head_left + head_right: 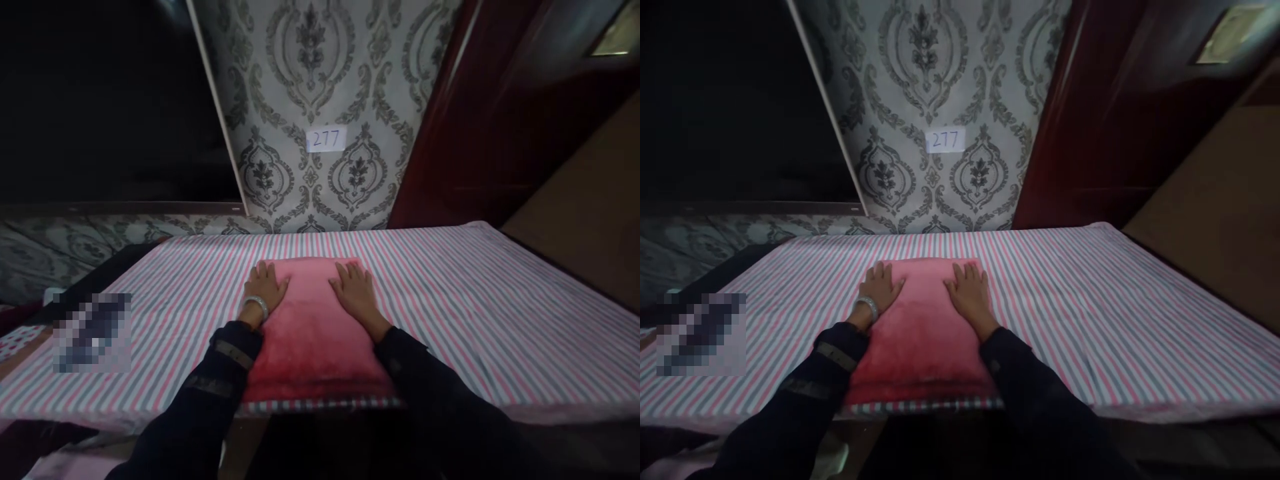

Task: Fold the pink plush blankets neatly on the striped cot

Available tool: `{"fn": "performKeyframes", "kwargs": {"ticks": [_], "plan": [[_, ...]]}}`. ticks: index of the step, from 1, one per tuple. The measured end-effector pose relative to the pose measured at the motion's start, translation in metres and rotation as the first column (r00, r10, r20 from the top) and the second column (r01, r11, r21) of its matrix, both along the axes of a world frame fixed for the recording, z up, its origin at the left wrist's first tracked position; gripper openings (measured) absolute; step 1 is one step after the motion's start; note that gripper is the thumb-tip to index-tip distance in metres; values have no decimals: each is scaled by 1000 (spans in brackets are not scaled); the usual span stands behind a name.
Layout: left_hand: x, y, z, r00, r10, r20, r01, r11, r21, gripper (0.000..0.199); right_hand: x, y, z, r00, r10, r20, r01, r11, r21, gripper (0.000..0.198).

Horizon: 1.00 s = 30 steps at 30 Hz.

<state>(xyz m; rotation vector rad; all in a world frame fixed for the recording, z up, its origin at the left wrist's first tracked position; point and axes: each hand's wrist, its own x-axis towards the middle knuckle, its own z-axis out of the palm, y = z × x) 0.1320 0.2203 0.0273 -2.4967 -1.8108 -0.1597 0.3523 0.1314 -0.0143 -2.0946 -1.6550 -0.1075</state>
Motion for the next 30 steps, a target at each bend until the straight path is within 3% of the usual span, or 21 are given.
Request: {"fn": "performKeyframes", "kwargs": {"ticks": [3, 5, 7, 12, 14, 15, 16, 18, 20, 21, 23, 26, 30], "plan": [[1, 1, 2, 1000, -10, -11, 10, 1000, 24, 70, 20, 4, 3, 956, 70, -284, -41, 993, 108, 48], [1, 1, 4, 999, -17, -29, 18, 999, 32, 70, 44, 3, 3, 816, 132, -562, 9, 971, 240, 43], [0, 3, 8, 999, -12, -49, 12, 1000, 15, 69, 72, -2, -1, 659, 162, -734, 115, 943, 311, 36], [8, 11, 40, 992, -16, -128, 10, 999, -47, 69, 112, -12, -17, 484, 154, -861, 188, 943, 274, 24], [29, 10, 55, 979, -141, -147, 144, 990, 8, 62, 114, -8, -20, 434, 180, -883, 168, 947, 275, 21], [44, 8, 60, 954, -265, -140, 270, 963, 20, 54, 113, -5, -20, 417, 193, -888, 154, 948, 278, 21], [62, 5, 64, 902, -416, -120, 421, 907, 17, 47, 112, -1, -19, 406, 204, -891, 136, 951, 279, 21], [102, -4, 63, 708, -704, -48, 705, 709, -8, 38, 110, 8, -15, 404, 217, -889, 94, 956, 276, 22], [139, -13, 54, 532, -847, -26, 847, 532, 7, 36, 111, 15, -13, 429, 222, -876, 53, 962, 269, 21], [153, -16, 47, 478, -878, -39, 878, 478, 16, 37, 111, 17, -12, 450, 223, -865, 36, 963, 267, 20], [172, -19, 33, 435, -897, -83, 900, 435, 23, 40, 113, 20, -13, 501, 226, -835, 11, 964, 267, 17], [174, -13, 12, 443, -893, -82, 896, 439, 64, 38, 115, 18, -17, 571, 235, -787, -17, 961, 275, 17], [157, -1, -6, 364, -903, 226, 870, 417, 264, 31, 116, 16, -21, 662, 251, -707, -84, 961, 263, 19]]}}
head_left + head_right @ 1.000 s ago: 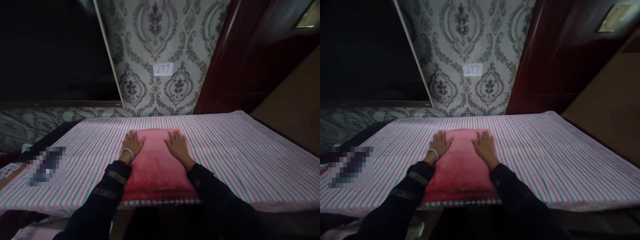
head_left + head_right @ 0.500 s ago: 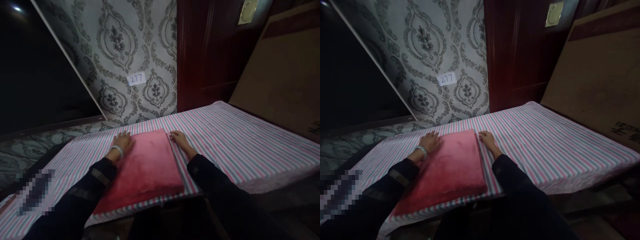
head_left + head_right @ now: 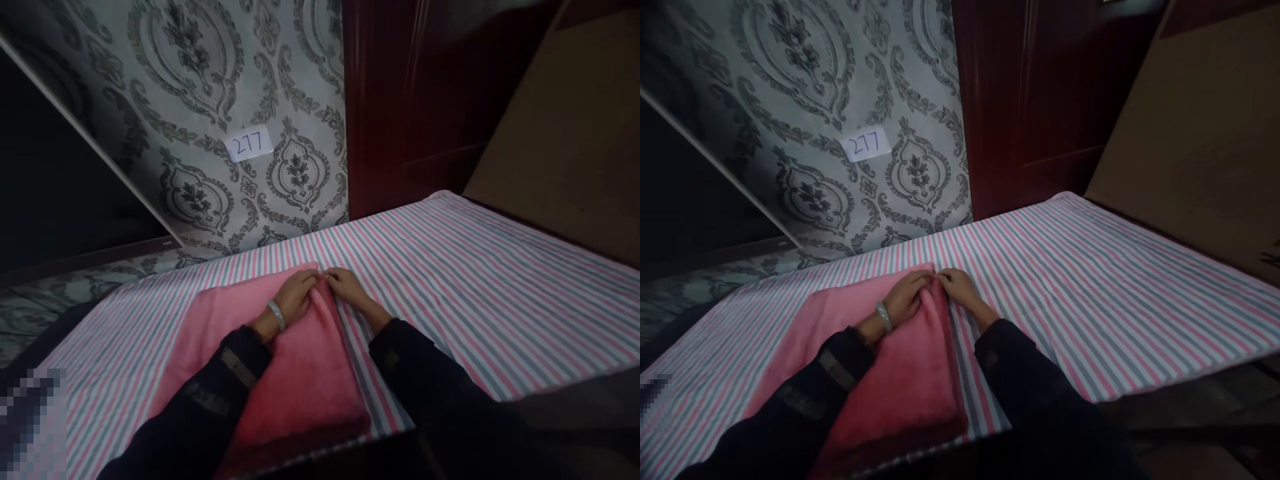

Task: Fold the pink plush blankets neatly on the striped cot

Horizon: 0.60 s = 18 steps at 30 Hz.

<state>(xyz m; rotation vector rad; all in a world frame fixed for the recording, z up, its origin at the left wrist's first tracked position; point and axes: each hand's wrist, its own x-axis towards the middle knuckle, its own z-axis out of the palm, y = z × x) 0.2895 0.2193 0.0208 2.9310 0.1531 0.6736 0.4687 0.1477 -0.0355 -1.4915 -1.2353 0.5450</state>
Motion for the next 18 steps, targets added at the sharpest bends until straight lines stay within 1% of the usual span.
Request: {"fn": "performKeyframes", "kwargs": {"ticks": [2, 4, 6, 10, 12, 14, 18], "plan": [[-6, 4, -3, 981, 15, 193, 15, 988, -152, 23, 1, 0, 0, 998, 8, 67, -7, 1000, -15, 23], [-9, 5, -3, 947, 69, 315, 21, 962, -271, 12, 1, -1, 1, 995, -1, 99, 4, 1000, -27, 25], [-9, 4, -2, 925, 104, 365, 31, 938, -346, 5, 0, -2, 3, 994, -20, 104, 22, 1000, -18, 25], [-9, 0, 0, 912, 146, 383, 50, 887, -458, 6, -5, -5, 7, 996, -45, 73, 41, 998, 46, 21], [-10, -1, 0, 899, 178, 401, 54, 862, -505, 7, -9, -6, 9, 994, -66, 84, 61, 996, 59, 19], [-9, -1, 0, 885, 200, 420, 58, 849, -526, 9, -12, -7, 10, 985, -102, 142, 92, 993, 74, 16], [-8, -2, 0, 871, 180, 457, 84, 862, -500, 8, -20, -10, 15, 953, -153, 263, 122, 984, 129, 14]]}}
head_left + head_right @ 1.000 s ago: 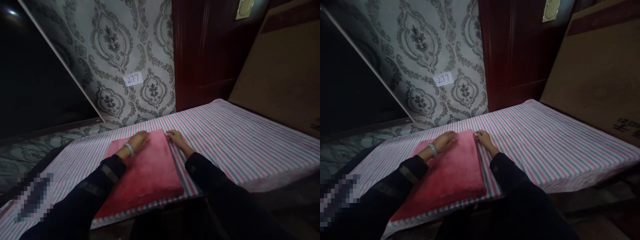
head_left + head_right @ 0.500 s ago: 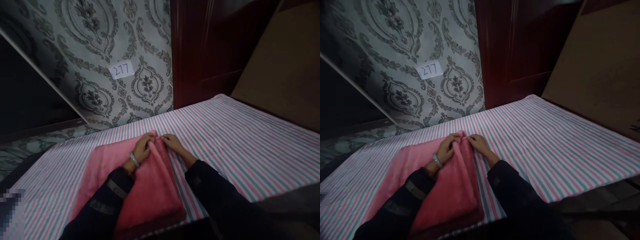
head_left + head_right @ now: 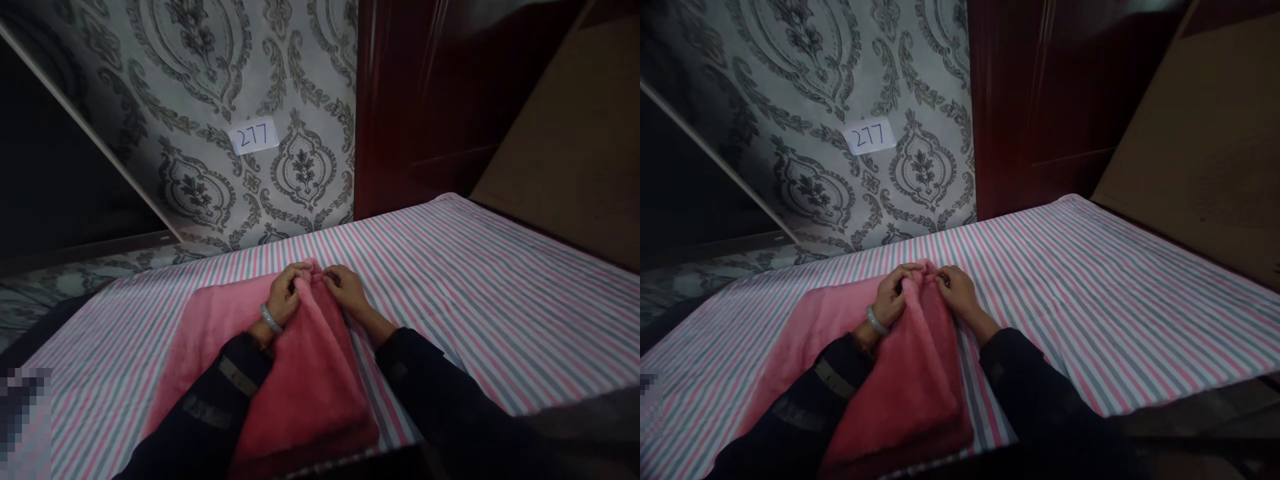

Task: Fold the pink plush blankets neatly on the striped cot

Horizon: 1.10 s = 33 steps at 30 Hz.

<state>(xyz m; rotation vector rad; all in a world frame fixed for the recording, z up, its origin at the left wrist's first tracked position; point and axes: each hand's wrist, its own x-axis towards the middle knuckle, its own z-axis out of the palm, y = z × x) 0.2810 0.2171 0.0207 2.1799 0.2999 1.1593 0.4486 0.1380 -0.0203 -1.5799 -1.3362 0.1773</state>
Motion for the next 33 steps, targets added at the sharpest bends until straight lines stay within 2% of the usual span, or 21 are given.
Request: {"fn": "performKeyframes", "kwargs": {"ticks": [5, 10, 12, 16, 20, 26, 30, 33], "plan": [[0, -1, 0, 1000, 9, 22, -9, 1000, -1, 9, -9, -7, 6, 993, -48, 109, 44, 998, 43, 21], [-1, -1, 1, 999, 30, 19, -30, 999, -19, 10, -14, -9, 6, 981, -39, 190, 65, 989, -132, 23], [-1, -1, 1, 999, 25, 26, -24, 1000, -17, 9, -15, -8, 6, 981, -28, 192, 58, 987, -152, 19], [0, -1, 1, 999, 25, 32, -25, 1000, -17, 8, -16, -7, 6, 991, 28, 134, -26, 1000, -15, 19], [0, -1, 1, 998, 39, 44, -37, 999, -40, 9, -18, -4, 5, 998, 54, -15, -52, 993, 108, 18], [0, -2, 3, 998, 22, 53, -21, 999, -31, 10, -20, -3, 3, 968, 102, -228, -82, 992, 95, 18], [0, -2, 4, 999, 33, 36, -33, 999, -16, 8, -23, -6, 4, 973, 125, -193, -111, 990, 84, 19], [0, -1, 2, 998, 49, 26, -49, 999, 8, 6, -24, -8, 3, 981, 134, -142, -125, 990, 71, 31]]}}
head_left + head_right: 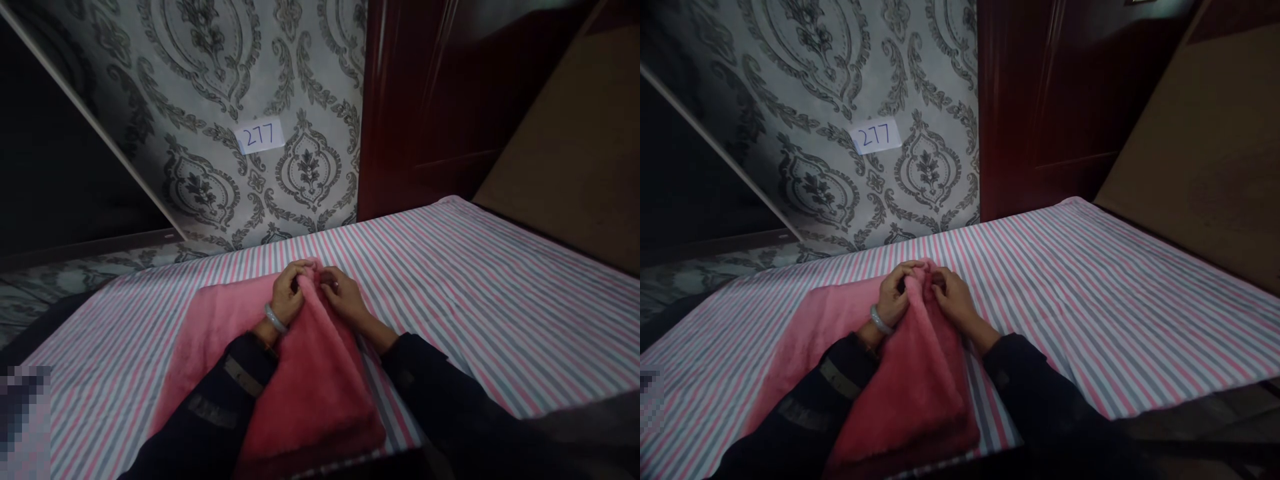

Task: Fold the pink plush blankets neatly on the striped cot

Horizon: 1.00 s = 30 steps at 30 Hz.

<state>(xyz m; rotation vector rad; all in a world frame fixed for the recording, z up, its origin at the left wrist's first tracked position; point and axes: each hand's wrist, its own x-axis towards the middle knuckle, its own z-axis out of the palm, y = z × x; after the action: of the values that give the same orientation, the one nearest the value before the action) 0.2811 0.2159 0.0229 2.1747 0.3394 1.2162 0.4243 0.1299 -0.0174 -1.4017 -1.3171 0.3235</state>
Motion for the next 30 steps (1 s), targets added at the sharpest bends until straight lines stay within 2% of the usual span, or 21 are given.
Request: {"fn": "performKeyframes", "kwargs": {"ticks": [3, 7, 11, 13, 16, 19, 21, 24, 27, 30], "plan": [[1, 1, -2, 998, -9, -64, 12, 999, 50, 1, 1, 0, -3, 999, -18, 37, 20, 998, -66, 45], [3, 3, -4, 991, 1, -131, 15, 993, 118, 25, 6, 2, -5, 995, -33, 96, 49, 985, -163, 49], [0, 3, -2, 973, 197, -123, -164, 958, 237, 33, 9, 3, -5, 994, -7, 112, 29, 979, -200, 52], [-1, 1, -1, 925, 292, -243, -208, 925, 319, 35, 9, 3, -5, 995, -17, 99, 36, 979, -202, 53], [0, -3, -4, 783, 319, -534, -99, 911, 399, 51, 11, 5, -6, 998, -21, 60, 32, 982, -184, 58], [4, -6, -8, 654, 331, -681, -26, 909, 417, 60, 17, 6, -8, 999, -48, -12, 44, 982, -181, 53], [6, -8, -11, 610, 354, -709, -18, 901, 434, 61, 21, 6, -9, 992, -123, -32, 118, 983, -141, 45], [8, -11, -11, 570, 390, -723, -11, 884, 468, 61, 22, 5, -8, 977, -210, 29, 209, 977, 39, 38], [8, -13, -9, 530, 419, -737, -4, 871, 492, 61, 17, 6, -12, 975, -166, 146, 143, 977, 156, 42], [9, -17, -9, 503, 430, -750, -8, 870, 493, 63, 14, 9, -21, 980, -82, 181, 62, 992, 113, 47]]}}
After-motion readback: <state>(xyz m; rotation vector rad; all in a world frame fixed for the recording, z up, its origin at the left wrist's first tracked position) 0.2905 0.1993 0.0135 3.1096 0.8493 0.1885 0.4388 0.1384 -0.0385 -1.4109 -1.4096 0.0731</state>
